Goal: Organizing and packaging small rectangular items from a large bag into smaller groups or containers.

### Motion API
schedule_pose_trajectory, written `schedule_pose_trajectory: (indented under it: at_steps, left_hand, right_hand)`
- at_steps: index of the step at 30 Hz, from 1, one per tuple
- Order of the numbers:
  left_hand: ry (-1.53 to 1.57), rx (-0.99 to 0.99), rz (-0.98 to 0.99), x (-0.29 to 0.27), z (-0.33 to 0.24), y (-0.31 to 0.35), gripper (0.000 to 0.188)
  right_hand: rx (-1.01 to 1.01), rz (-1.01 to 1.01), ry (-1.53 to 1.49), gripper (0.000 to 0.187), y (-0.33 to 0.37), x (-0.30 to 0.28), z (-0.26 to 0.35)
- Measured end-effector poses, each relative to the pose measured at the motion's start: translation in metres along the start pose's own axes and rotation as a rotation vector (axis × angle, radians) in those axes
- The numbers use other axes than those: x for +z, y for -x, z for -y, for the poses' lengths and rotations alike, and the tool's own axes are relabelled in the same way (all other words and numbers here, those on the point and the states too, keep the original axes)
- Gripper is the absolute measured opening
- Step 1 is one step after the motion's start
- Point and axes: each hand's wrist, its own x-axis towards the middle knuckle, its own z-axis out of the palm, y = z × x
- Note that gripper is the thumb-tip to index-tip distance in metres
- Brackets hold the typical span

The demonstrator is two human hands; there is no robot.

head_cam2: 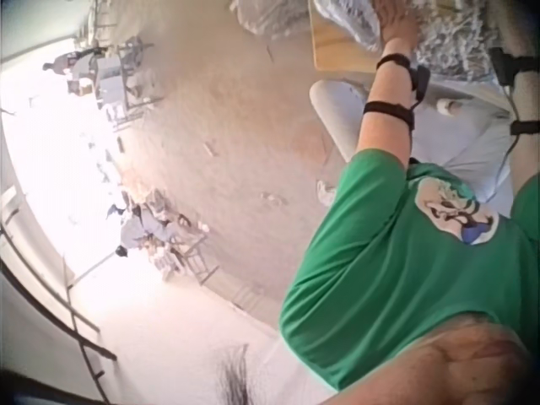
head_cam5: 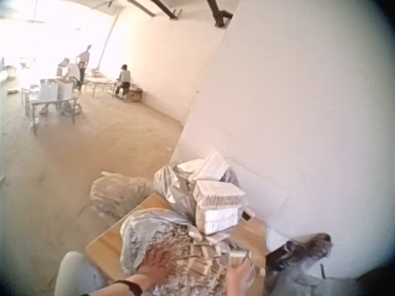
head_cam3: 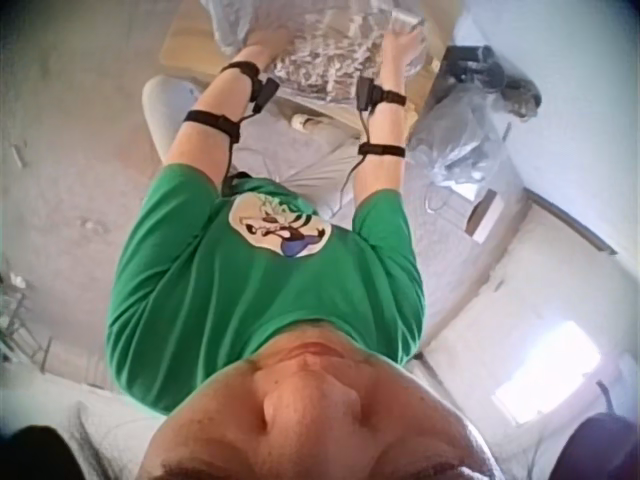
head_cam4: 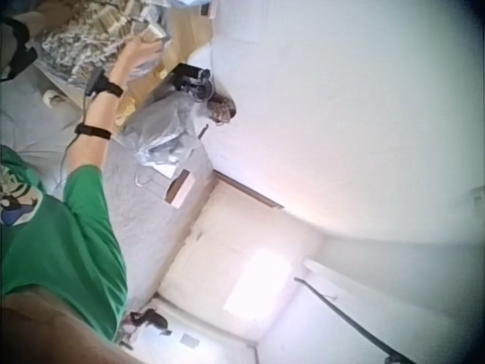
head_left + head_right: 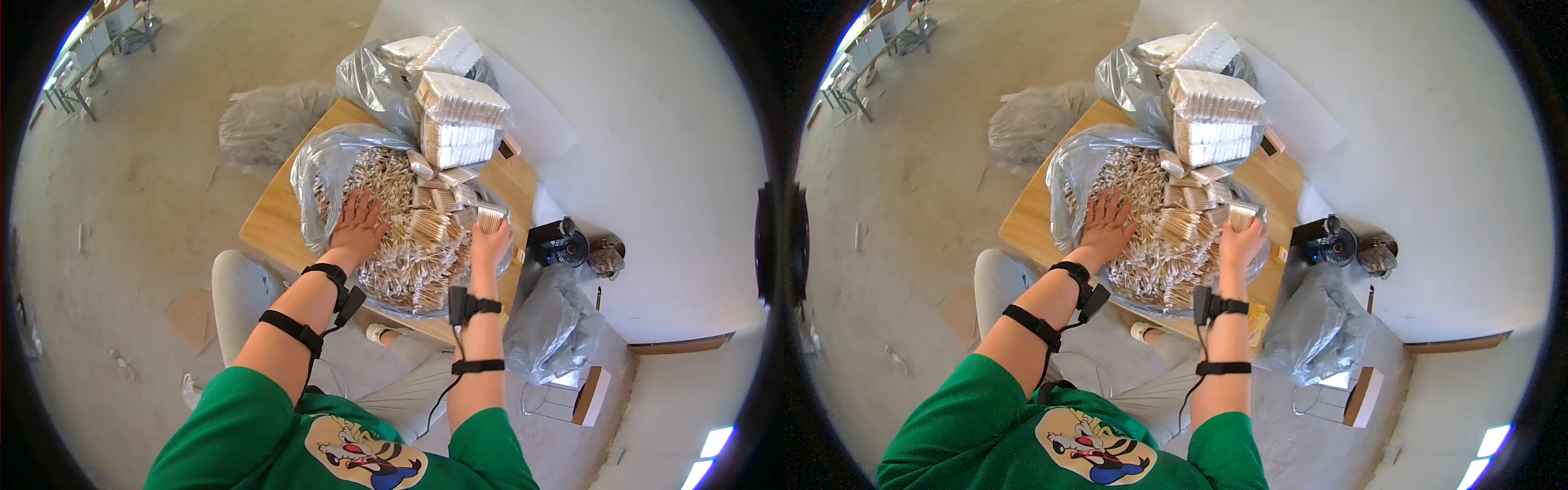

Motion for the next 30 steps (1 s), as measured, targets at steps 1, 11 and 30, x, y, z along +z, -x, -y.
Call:
schedule_pose_trajectory:
  at_steps: [1, 11, 30]
  left_hand:
    - [0.002, -0.010, 0.012, -0.001, 0.001, 0.000, 0.057]
    - [0.145, 0.133, -0.333, -0.043, -0.039, 0.011, 0.038]
    - [1.405, -0.149, 0.191, -0.053, -0.087, 0.054, 0.019]
  right_hand:
    - [-0.003, -0.007, -0.002, 0.046, 0.006, -0.005, 0.004]
    - [-0.039, 0.195, -0.649, 0.023, 0.082, -0.043, 0.043]
    - [-0.311, 0.307, -0.719, 0.036, 0.113, -0.085, 0.061]
